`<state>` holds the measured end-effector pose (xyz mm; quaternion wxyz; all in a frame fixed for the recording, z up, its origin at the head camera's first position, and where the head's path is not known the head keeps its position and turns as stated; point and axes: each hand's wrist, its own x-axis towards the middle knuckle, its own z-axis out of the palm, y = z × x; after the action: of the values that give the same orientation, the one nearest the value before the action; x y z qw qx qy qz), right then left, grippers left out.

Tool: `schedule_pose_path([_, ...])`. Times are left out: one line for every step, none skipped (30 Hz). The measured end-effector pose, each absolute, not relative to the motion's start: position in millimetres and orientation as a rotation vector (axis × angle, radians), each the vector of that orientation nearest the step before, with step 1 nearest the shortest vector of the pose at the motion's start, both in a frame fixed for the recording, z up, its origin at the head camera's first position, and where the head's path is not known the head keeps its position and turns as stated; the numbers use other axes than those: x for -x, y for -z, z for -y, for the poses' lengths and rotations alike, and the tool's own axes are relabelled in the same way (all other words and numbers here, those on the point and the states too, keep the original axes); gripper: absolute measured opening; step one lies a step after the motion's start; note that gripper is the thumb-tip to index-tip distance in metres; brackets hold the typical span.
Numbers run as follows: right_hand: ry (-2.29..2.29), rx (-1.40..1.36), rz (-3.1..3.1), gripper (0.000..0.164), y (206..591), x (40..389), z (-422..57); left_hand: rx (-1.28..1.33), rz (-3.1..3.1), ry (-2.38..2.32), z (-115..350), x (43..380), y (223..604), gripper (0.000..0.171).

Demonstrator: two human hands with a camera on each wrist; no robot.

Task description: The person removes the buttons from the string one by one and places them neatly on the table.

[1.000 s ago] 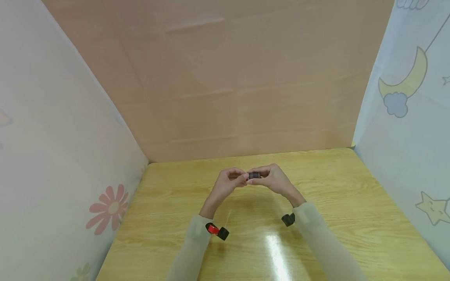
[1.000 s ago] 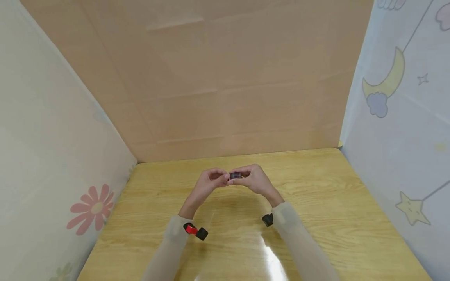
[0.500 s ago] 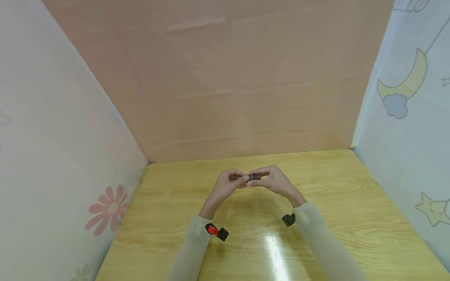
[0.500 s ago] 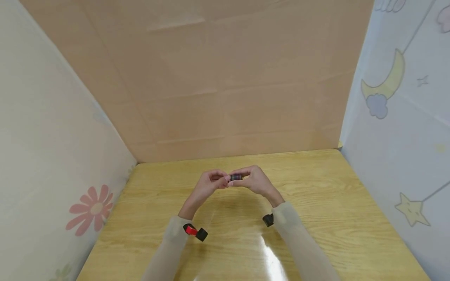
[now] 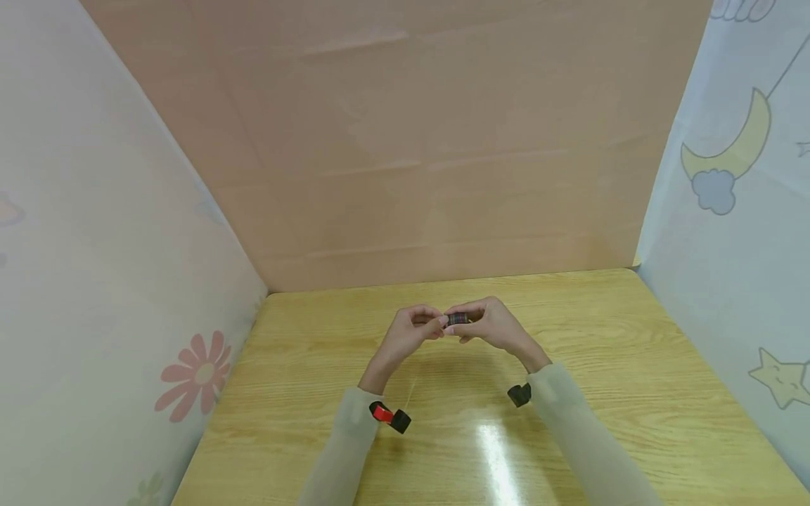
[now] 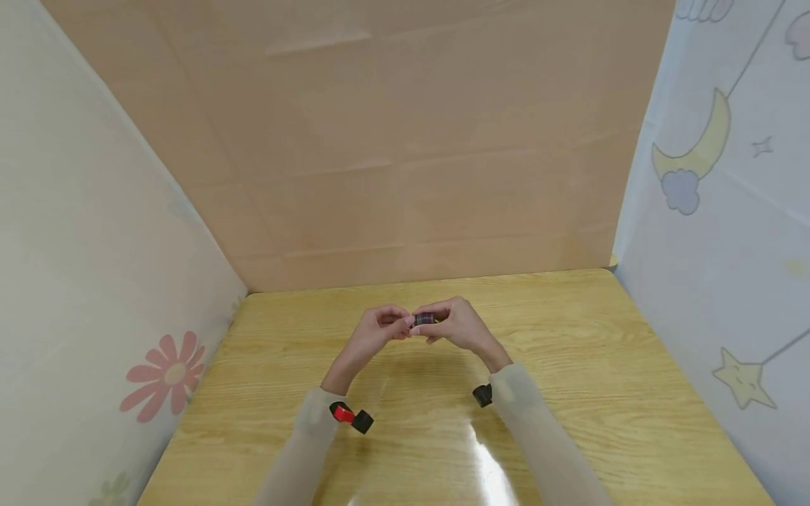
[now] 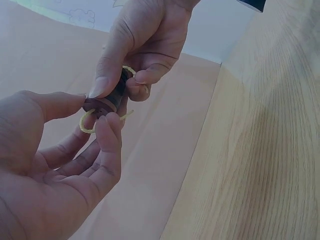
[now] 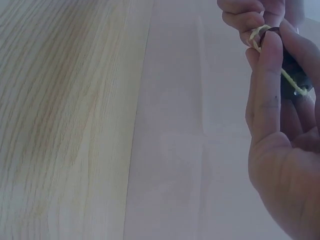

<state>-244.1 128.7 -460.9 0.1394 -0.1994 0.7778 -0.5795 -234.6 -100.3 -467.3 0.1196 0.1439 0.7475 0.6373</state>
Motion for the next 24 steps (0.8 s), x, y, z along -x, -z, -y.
schedule_pose_path([1.676,0.577,-2.246,0.04,460.8,244.2,-128.7,-0.418,-2.184,-1.863,100.4,234.6,467.1,0.028])
schedule_pose_path([1.675,0.576,-2.246,0.041,460.6,244.3,-128.8,-0.413,-2.181,-1.864,100.4,234.6,467.0,0.028])
schedule_pose_path([1.674,0.576,-2.247,0.041,460.6,244.4,-129.0,-0.409,-2.175,-1.867,100.5,234.6,467.0,0.027])
schedule_pose_path([1.67,0.576,-2.254,0.041,460.6,244.5,-129.1,-0.405,-2.17,-1.871,100.7,234.5,466.9,0.026])
schedule_pose_path([1.666,0.576,-2.261,0.041,460.6,244.7,-129.2,-0.404,-2.162,-1.877,100.8,234.5,467.0,0.026])
schedule_pose_path([1.664,0.576,-2.266,0.042,460.6,244.7,-129.3,-0.404,-2.157,-1.882,101.0,234.5,466.9,0.026])
schedule_pose_path([1.664,0.576,-2.268,0.042,460.6,244.6,-129.3,-0.403,-2.151,-1.887,101.2,234.5,466.9,0.027])
schedule_pose_path([1.664,0.577,-2.273,0.043,460.5,244.5,-129.4,-0.403,-2.144,-1.893,101.4,234.6,467.0,0.027])
schedule_pose_path([1.666,0.579,-2.276,0.044,460.5,244.4,-129.2,-0.403,-2.14,-1.895,101.7,234.7,467.1,0.028])
schedule_pose_path([1.669,0.582,-2.279,0.045,460.3,244.2,-129.2,-0.404,-2.139,-1.899,102.0,234.8,467.1,0.028])
schedule_pose_path([1.674,0.582,-2.279,0.045,460.1,244.0,-129.2,-0.401,-2.137,-1.903,102.2,234.8,466.9,0.029])
schedule_pose_path([1.678,0.583,-2.281,0.045,459.9,243.7,-129.2,-0.395,-2.14,-1.904,102.5,234.7,466.7,0.03])
schedule_pose_path([1.685,0.582,-2.282,0.045,459.8,243.4,-129.3,-0.391,-2.141,-1.905,102.7,234.7,466.5,0.031])
schedule_pose_path([1.687,0.582,-2.284,0.045,459.5,243.1,-129.3,-0.388,-2.142,-1.906,102.9,234.6,466.2,0.031])
schedule_pose_path([1.688,0.583,-2.287,0.045,459.4,242.8,-129.4,-0.389,-2.146,-1.907,103.2,234.6,466.0,0.032])
schedule_pose_path([1.688,0.583,-2.291,0.045,459.2,242.4,-129.5,-0.393,-2.15,-1.906,103.5,234.5,465.8,0.033])
schedule_pose_path([1.684,0.585,-2.296,0.045,459.0,242.1,-129.6,-0.4,-2.157,-1.902,103.7,234.2,465.6,0.033])
schedule_pose_path([1.681,0.587,-2.301,0.045,458.8,241.7,-129.8,-0.409,-2.163,-1.9,103.9,234.1,465.5,0.033])
schedule_pose_path([1.677,0.588,-2.303,0.045,458.6,241.4,-130.0,-0.419,-2.163,-1.9,104.2,233.9,465.6,0.033])
schedule_pose_path([1.672,0.59,-2.307,0.045,458.2,241.0,-130.2,-0.426,-2.166,-1.898,104.4,233.7,465.7,0.032])
schedule_pose_path([1.671,0.591,-2.307,0.046,458.0,240.6,-130.6,-0.433,-2.169,-1.896,104.6,233.4,465.8,0.031])
schedule_pose_path([1.67,0.59,-2.308,0.046,457.6,240.2,-131.0,-0.436,-2.171,-1.892,104.9,233.1,465.8,0.03])
schedule_pose_path([1.669,0.592,-2.307,0.046,457.2,239.9,-131.3,-0.436,-2.171,-1.892,105.1,232.7,465.9,0.03])
schedule_pose_path([1.669,0.592,-2.308,0.046,456.7,239.5,-131.8,-0.434,-2.17,-1.893,105.3,232.2,465.9,0.03])
